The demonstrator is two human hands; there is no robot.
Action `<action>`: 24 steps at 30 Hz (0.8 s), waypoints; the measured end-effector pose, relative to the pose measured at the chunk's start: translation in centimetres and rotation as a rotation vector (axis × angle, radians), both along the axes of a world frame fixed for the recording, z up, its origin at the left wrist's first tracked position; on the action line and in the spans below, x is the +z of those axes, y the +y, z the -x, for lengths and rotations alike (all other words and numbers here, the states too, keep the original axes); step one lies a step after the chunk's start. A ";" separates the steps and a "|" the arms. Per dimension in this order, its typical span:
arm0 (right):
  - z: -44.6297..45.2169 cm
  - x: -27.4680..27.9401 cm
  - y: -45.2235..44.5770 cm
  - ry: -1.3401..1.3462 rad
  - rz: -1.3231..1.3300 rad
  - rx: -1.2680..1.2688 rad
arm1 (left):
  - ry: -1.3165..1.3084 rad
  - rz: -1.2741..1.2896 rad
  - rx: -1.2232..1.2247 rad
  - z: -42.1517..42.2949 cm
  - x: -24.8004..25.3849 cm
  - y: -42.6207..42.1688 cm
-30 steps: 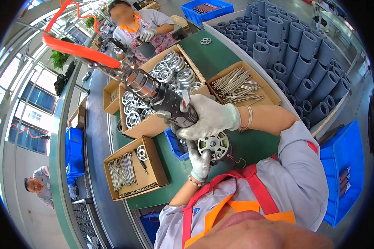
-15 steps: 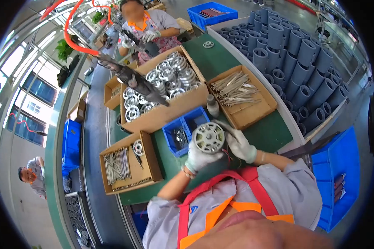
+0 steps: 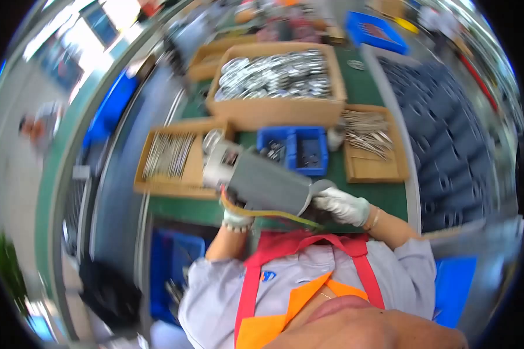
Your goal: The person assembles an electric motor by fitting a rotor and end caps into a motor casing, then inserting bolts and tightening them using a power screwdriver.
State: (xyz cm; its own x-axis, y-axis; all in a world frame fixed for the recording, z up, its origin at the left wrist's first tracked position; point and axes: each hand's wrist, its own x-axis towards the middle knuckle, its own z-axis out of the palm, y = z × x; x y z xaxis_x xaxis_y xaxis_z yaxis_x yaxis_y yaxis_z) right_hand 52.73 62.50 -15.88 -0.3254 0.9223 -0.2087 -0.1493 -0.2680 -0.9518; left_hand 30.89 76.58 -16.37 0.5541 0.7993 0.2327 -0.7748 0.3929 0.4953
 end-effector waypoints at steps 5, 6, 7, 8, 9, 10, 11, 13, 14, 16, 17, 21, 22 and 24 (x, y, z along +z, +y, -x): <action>4.6 4.3 3.0 -1.211 -0.689 0.013 | 0.056 0.190 0.295 4.8 -2.3 -1.4; 5.5 3.1 3.7 -1.140 -0.754 0.000 | 0.057 0.225 0.297 6.5 -4.0 -1.3; 6.4 1.3 4.5 -1.073 -0.814 -0.024 | 0.051 0.254 0.290 8.5 -5.6 -1.3; 7.2 -0.7 5.5 -0.834 -0.612 0.017 | 0.061 0.297 0.372 10.2 -5.5 -1.6; 8.4 -1.9 6.4 -0.601 -0.396 0.051 | 0.077 0.341 0.445 12.0 -5.4 -2.0; 9.2 -2.4 7.7 -0.355 -0.272 0.161 | -0.034 0.244 0.417 13.2 -5.8 -2.6; 10.6 -1.3 8.8 -0.278 -0.146 0.295 | 0.105 0.410 0.575 15.2 -7.6 -2.1; 12.4 -0.6 10.9 -0.237 0.145 0.554 | 0.157 0.369 0.606 17.0 -4.6 -2.9; 13.2 -0.4 11.5 -0.130 0.234 0.625 | 0.084 0.376 0.596 17.7 -4.1 -3.0; 14.5 -1.4 12.2 0.070 0.389 0.750 | 0.060 0.229 0.603 18.6 -4.0 -2.6; 15.2 -0.2 12.1 -0.055 0.282 0.706 | 0.073 0.255 0.604 19.1 -4.2 -2.5; 16.0 0.3 11.6 -0.762 -0.541 0.477 | 0.063 0.178 0.623 18.5 -4.8 -2.1; 15.9 0.4 11.1 -0.829 -0.594 0.405 | 0.083 0.231 0.658 18.5 -5.3 -1.4; 15.2 0.1 10.5 -0.909 -0.621 0.294 | 0.141 0.297 0.759 18.5 -7.4 0.0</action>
